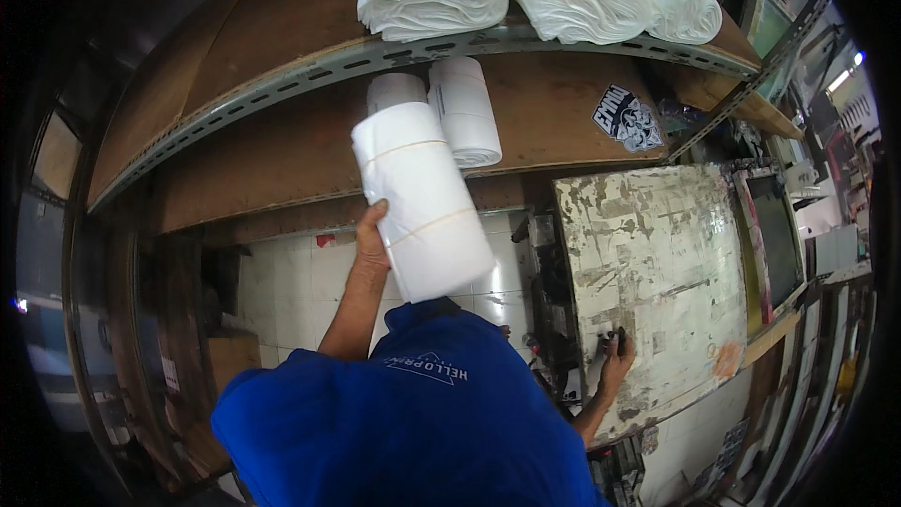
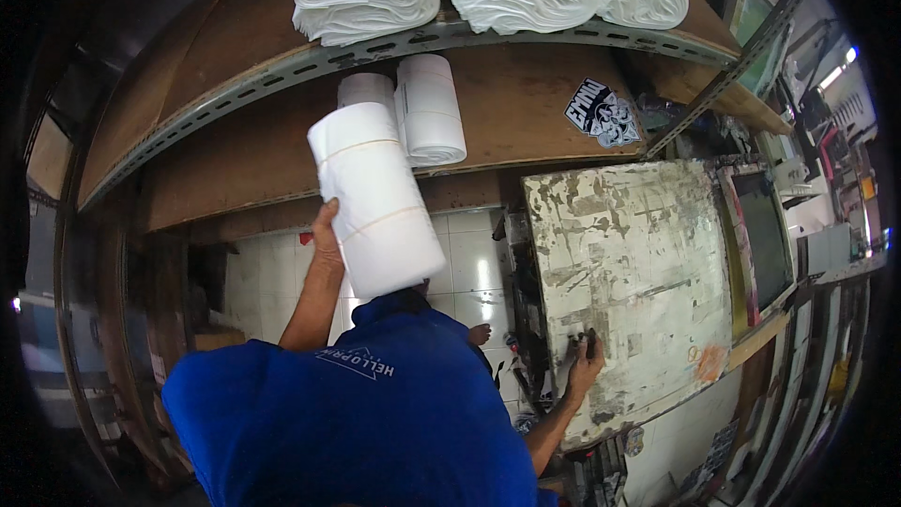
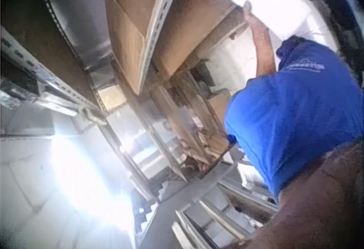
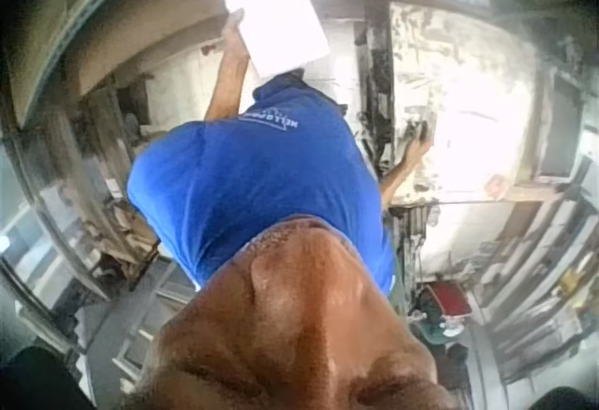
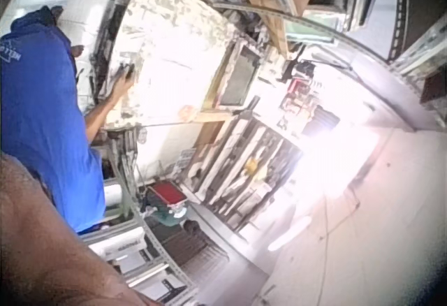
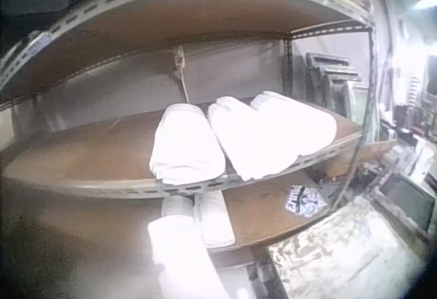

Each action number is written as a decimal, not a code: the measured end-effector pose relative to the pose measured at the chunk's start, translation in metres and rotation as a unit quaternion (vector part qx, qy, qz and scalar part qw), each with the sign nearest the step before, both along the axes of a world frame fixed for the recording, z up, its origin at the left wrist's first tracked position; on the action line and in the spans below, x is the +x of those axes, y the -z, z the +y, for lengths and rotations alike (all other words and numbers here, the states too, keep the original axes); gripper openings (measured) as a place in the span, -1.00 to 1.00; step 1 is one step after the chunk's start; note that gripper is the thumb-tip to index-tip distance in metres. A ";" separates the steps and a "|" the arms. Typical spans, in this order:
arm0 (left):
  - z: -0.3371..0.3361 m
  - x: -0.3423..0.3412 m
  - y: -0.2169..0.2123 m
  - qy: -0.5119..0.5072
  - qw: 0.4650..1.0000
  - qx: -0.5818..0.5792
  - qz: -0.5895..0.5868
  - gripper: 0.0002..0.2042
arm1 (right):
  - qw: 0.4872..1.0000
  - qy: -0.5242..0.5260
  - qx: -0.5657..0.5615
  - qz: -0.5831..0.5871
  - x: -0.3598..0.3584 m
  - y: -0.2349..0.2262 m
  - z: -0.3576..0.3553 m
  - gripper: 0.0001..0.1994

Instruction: The person organizes and stacks plastic bags by gathering them from a shelf, aligning them on a work table, and then grouping them into stacks.

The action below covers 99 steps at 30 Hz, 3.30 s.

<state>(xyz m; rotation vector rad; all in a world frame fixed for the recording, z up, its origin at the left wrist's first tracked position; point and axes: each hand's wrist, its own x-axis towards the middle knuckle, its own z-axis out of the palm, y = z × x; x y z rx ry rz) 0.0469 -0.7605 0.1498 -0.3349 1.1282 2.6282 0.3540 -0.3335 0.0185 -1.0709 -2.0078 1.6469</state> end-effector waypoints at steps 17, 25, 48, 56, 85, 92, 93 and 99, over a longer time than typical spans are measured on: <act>-0.093 -0.319 0.064 0.078 0.987 -0.123 -0.065 -0.38 | 0.994 0.104 -0.010 0.017 -0.104 0.017 -0.267 -0.67; -0.075 -0.305 -0.009 0.170 0.789 -0.572 0.146 -0.07 | 0.964 0.248 -0.074 -0.061 -0.050 0.034 -0.372 -0.60; -0.129 0.216 0.122 0.676 0.494 -0.248 0.487 -0.73 | 0.713 0.591 -0.267 -0.267 0.243 0.127 -0.921 -0.44; -0.278 0.300 0.296 0.776 0.430 -0.387 0.252 -0.75 | 0.573 0.694 -0.329 -0.286 0.241 0.195 -1.246 -0.50; -0.378 0.660 0.286 0.866 0.213 -0.360 0.273 -0.47 | 0.522 0.824 -0.008 -0.219 0.715 0.042 -1.172 -0.53; -0.463 0.508 0.332 0.736 0.486 -0.460 0.101 -0.53 | 0.538 0.777 0.097 -0.311 0.831 -0.003 -0.992 -0.14; -0.484 0.492 0.331 0.710 0.499 -0.489 0.086 -0.53 | 0.554 0.758 0.070 -0.337 0.837 -0.009 -0.968 -0.09; -0.561 0.464 0.309 0.643 0.509 -0.571 0.024 -0.53 | 0.492 0.744 -0.044 -0.450 0.899 0.000 -0.869 0.06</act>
